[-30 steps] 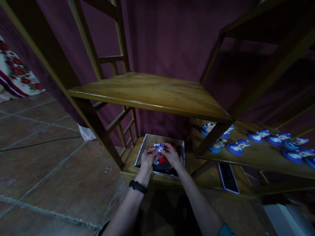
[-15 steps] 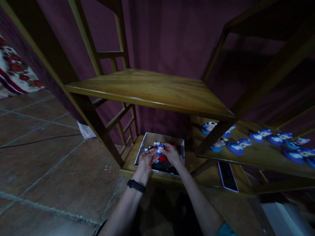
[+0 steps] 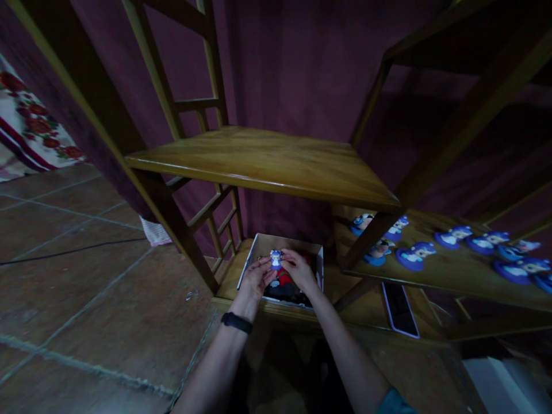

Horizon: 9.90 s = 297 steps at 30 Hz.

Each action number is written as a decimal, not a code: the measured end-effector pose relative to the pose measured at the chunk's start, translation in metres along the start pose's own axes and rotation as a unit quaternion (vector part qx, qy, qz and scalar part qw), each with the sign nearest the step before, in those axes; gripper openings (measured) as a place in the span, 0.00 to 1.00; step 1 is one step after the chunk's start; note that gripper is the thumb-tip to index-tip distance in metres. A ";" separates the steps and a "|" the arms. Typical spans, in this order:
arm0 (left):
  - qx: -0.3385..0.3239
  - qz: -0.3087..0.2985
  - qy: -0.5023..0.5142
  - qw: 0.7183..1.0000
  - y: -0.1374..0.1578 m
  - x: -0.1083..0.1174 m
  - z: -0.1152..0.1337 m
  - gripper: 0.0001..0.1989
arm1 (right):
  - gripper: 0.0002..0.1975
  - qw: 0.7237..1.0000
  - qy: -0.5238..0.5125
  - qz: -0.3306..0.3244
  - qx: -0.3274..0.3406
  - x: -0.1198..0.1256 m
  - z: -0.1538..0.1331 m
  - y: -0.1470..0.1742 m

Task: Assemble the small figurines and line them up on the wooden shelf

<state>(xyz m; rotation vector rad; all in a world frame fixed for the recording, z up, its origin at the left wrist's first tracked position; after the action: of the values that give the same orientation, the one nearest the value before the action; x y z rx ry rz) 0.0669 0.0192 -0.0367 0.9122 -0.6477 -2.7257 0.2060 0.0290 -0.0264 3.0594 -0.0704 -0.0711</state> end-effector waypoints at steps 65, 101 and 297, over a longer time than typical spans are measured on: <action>-0.280 -0.099 -0.018 0.955 0.220 -0.022 0.033 0.13 | 0.22 0.986 0.010 -0.005 0.164 -0.009 -0.114 0.218; -0.099 -0.062 0.027 0.993 0.337 -0.026 -0.027 0.09 | 0.18 0.996 -0.041 0.022 0.080 0.059 -0.125 0.327; 0.079 -0.222 -0.056 0.970 0.283 -0.201 -0.080 0.06 | 0.14 0.975 -0.027 0.174 0.137 0.216 -0.173 0.265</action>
<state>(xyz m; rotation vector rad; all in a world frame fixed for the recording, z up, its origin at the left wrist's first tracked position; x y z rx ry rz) 0.2872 -0.1959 0.1422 1.0530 -0.7724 -3.1778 0.4181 -0.2316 0.1576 3.2602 -0.6703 -0.1322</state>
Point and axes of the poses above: each hand's wrist, its own y-axis away from the middle knuckle, its own x-axis out of the back of the hand, z = x × y, the point moved 4 cm from there along -y, towards the middle knuckle, and after that the axes turned 7 degrees about -x, right-handed, at the moved point
